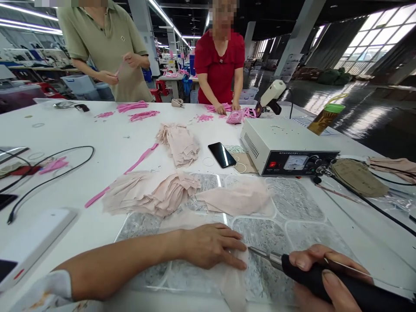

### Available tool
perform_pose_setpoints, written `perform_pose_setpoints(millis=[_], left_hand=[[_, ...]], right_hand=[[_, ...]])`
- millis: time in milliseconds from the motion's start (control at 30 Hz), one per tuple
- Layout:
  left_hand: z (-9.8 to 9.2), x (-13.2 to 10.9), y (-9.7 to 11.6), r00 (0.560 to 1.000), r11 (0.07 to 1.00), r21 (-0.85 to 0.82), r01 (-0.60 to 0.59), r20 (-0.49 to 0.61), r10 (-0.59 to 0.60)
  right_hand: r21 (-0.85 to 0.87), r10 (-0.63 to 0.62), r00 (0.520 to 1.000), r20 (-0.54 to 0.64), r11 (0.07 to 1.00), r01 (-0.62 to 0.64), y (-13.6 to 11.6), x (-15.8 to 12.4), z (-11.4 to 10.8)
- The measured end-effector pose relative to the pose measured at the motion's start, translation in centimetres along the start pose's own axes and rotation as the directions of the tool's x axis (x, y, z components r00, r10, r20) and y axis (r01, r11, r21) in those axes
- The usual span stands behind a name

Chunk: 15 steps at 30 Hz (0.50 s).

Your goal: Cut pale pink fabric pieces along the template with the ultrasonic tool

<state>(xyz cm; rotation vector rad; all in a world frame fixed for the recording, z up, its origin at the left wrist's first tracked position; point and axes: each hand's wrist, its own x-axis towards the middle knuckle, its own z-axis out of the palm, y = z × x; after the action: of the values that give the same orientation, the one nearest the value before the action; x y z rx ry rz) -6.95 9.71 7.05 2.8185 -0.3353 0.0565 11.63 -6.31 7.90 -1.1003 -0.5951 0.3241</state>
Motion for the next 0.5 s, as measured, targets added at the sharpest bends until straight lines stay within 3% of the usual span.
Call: perform_pose_setpoints(millis=[233, 500], left_hand=[[1.0, -0.1, -0.3, 0.995, 0.998, -0.056, -0.028, -0.097, 0.022], [0.8, -0.1, -0.1, 0.993, 0.995, -0.102, 0.005, -0.114, -0.016]], right_hand=[[0.035, 0.071, 0.996, -0.055, 0.997, -0.069, -0.7, 0.0, 0.6], [-0.006, 0.083, 0.993, -0.080, 0.996, -0.084, -0.8, -0.2, 0.5]])
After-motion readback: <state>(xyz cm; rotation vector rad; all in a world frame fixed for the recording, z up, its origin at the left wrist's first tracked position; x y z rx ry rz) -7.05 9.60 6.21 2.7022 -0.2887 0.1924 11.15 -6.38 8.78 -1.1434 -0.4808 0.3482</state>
